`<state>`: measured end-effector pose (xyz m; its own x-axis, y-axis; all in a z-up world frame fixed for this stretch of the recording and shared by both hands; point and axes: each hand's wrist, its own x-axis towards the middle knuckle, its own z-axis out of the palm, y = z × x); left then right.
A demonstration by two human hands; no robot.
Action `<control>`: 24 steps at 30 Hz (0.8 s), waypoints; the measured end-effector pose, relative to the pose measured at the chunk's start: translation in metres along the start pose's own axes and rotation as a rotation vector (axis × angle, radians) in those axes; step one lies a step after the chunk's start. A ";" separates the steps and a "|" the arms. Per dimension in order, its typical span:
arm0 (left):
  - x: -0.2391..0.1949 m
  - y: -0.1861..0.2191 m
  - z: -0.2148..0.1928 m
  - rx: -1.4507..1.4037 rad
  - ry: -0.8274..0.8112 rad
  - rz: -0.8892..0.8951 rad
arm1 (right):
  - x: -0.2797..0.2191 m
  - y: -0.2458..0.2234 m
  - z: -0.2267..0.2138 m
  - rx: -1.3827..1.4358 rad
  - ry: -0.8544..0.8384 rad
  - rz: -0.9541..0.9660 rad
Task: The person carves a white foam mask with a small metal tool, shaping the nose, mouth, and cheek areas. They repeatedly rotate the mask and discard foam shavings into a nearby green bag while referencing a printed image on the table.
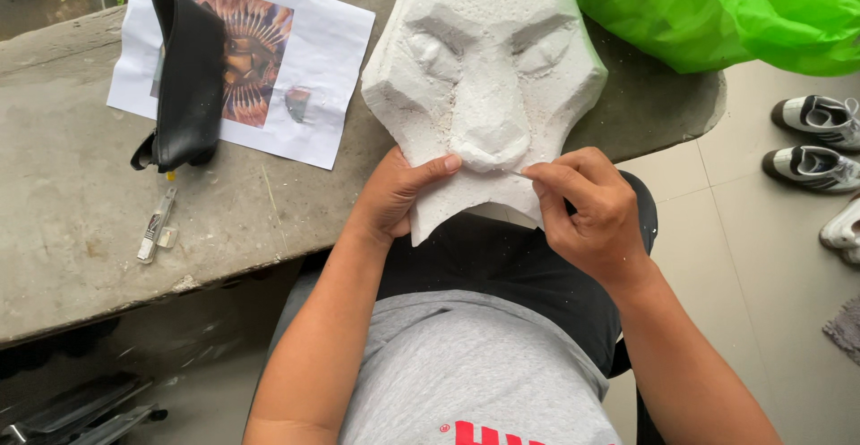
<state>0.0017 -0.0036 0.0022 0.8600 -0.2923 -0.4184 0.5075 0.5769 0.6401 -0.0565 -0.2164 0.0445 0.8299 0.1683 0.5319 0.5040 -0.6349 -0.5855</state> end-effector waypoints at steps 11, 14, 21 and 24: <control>0.000 0.010 0.007 0.041 0.072 -0.074 | -0.001 0.009 0.005 0.144 0.027 0.123; -0.001 0.012 0.008 0.028 0.091 -0.092 | -0.001 0.012 0.005 0.172 0.014 0.127; -0.004 0.022 0.014 0.057 0.087 -0.127 | -0.003 0.012 -0.006 0.122 -0.024 0.125; -0.001 0.020 0.011 0.044 0.081 -0.121 | -0.001 0.011 -0.009 0.131 -0.055 0.130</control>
<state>0.0113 -0.0002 0.0226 0.7857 -0.2940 -0.5443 0.6109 0.5067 0.6083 -0.0538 -0.2304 0.0425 0.9001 0.1347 0.4144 0.4156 -0.5514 -0.7234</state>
